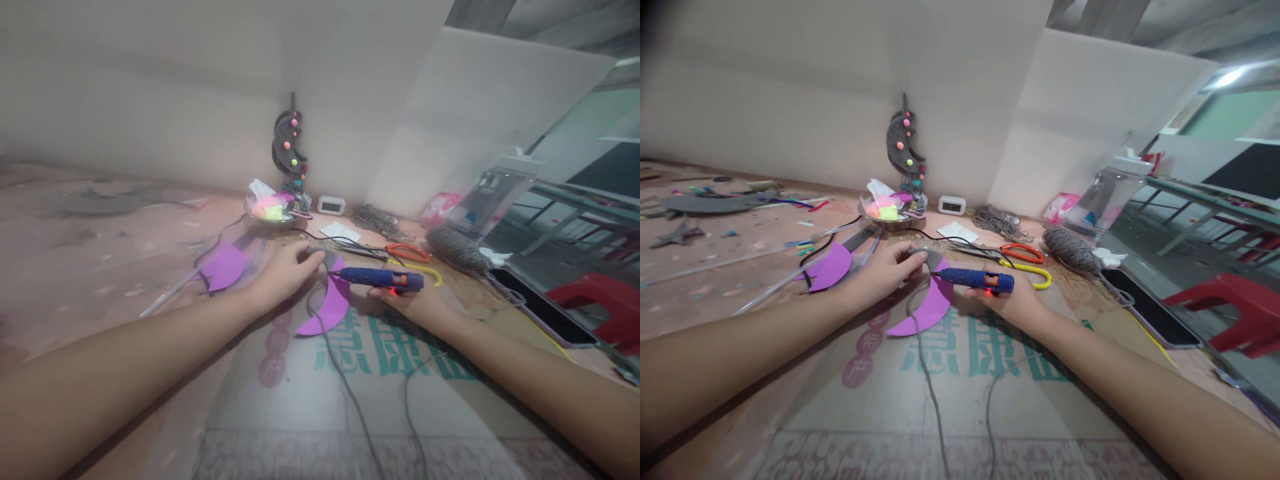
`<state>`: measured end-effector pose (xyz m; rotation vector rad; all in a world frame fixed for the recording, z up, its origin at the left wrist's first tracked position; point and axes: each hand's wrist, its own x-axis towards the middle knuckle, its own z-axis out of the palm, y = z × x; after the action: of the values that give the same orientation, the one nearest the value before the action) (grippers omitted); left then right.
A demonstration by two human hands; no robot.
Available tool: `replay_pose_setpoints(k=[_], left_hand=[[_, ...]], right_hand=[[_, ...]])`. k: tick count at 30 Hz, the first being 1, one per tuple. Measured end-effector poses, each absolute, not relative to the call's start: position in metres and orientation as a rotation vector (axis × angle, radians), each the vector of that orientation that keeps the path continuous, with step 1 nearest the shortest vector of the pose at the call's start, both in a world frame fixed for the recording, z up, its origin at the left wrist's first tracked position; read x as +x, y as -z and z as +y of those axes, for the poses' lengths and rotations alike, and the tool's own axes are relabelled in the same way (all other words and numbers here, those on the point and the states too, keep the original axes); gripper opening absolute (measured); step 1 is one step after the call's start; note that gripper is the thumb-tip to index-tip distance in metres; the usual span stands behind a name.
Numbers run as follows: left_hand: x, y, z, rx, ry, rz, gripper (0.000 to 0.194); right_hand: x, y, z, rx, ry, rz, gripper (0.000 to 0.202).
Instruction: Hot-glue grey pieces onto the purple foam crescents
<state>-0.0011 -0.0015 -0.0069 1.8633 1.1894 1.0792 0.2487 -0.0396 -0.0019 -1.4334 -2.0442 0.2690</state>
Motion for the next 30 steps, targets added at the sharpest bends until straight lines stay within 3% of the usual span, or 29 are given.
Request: replay_pose_setpoints(k=[30], left_hand=[[-0.001,0.006,-0.002,1.866,-1.110,1.163,0.028]], right_hand=[[0.239,-0.011,-0.043,-1.467,-0.244,-2.000,0.021]])
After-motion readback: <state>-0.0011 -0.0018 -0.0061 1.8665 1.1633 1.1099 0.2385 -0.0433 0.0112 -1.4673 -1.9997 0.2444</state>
